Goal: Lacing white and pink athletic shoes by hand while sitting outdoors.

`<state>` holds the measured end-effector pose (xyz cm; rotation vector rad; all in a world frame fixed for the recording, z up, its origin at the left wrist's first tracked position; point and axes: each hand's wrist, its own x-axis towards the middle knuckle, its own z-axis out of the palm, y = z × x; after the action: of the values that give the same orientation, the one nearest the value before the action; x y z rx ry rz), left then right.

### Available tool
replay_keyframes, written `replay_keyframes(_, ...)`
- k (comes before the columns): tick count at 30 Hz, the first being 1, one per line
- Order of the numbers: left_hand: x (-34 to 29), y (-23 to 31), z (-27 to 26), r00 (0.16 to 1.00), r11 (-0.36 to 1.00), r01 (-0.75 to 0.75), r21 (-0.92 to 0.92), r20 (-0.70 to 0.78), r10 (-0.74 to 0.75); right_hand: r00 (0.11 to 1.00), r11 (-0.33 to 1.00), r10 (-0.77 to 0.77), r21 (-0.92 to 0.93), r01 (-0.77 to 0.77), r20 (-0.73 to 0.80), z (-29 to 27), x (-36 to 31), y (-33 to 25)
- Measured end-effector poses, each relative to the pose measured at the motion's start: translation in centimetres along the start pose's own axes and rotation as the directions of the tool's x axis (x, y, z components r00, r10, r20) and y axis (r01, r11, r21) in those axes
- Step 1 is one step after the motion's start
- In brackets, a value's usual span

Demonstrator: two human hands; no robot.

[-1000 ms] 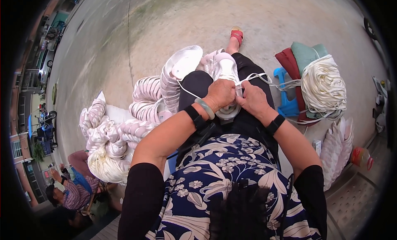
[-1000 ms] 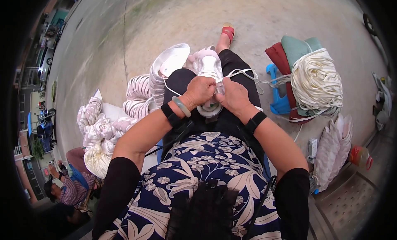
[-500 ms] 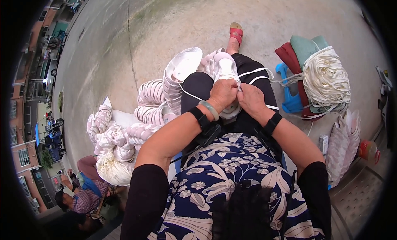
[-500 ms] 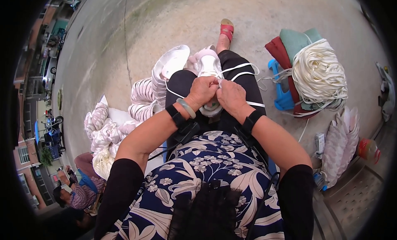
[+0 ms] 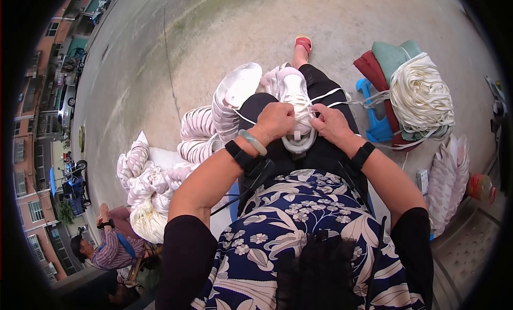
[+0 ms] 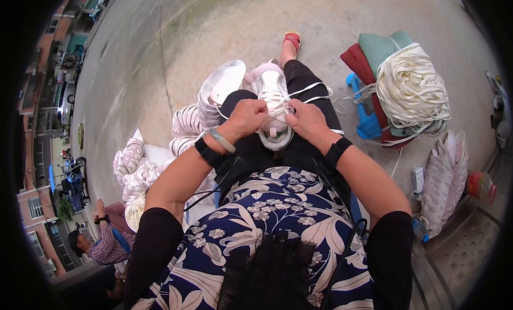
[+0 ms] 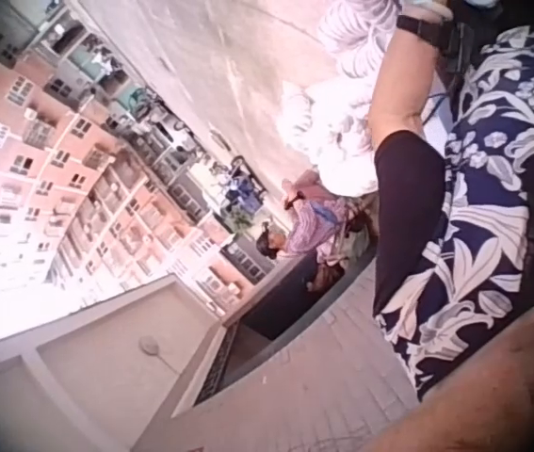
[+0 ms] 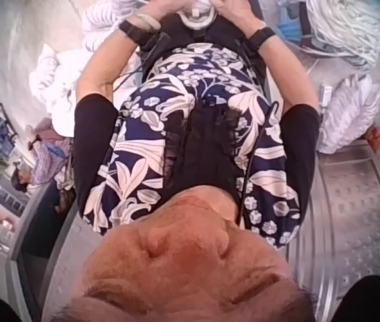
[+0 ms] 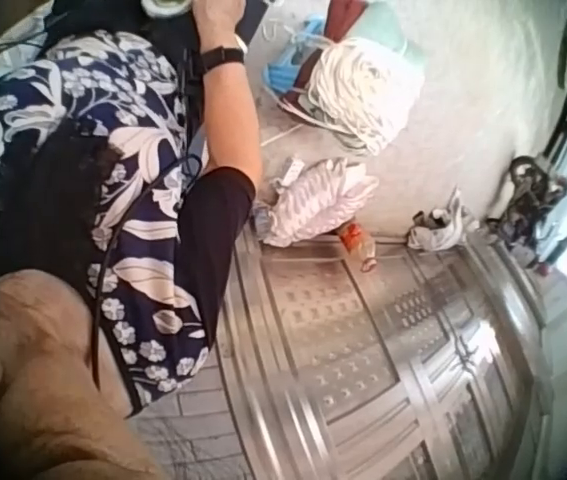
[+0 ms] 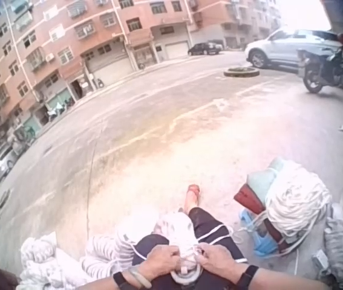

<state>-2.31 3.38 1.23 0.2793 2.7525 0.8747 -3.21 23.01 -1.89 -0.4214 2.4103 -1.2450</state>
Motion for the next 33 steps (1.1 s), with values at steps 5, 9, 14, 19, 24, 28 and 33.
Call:
replay_keyframes(5,-8.2,-8.1,-7.1,0.924,0.921,0.378,-0.092,-0.031,-0.382,1.000,0.998,-0.021,-0.061,0.022,0.004,-0.2,-0.4,-0.4)
replay_keyframes(9,-14.1,-13.5,-10.0,0.792,0.779,0.610,0.146,-0.094,-0.603,0.992,0.987,-0.106,-0.124,0.098,-0.061,0.3,-0.7,-0.7)
replay_keyframes(14,-13.5,-12.0,-7.2,0.885,0.864,0.458,0.208,-0.194,-0.423,0.972,0.993,-0.117,-0.030,0.113,-0.202,0.7,-0.2,0.1)
replay_keyframes(19,-7.2,-6.1,-3.8,0.937,0.976,-0.079,0.203,-0.318,0.142,0.939,0.991,-0.115,-0.109,0.083,-0.326,0.9,2.0,1.1)
replay_keyframes(24,-3.6,-2.9,-2.1,0.949,0.961,-0.169,0.219,-0.227,0.218,0.998,0.997,-0.056,-0.048,0.055,-0.027,-1.0,3.1,1.1)
replay_keyframes(28,-2.8,-2.9,-1.5,0.967,0.961,-0.154,0.232,-0.163,0.194,0.973,0.943,0.033,0.315,-0.106,0.231,-2.7,2.6,0.3)
replay_keyframes(33,-2.7,-3.1,-0.9,0.971,0.965,-0.148,0.218,-0.155,0.184,0.968,0.880,-0.008,0.462,-0.113,0.253,-3.1,2.7,-0.1)
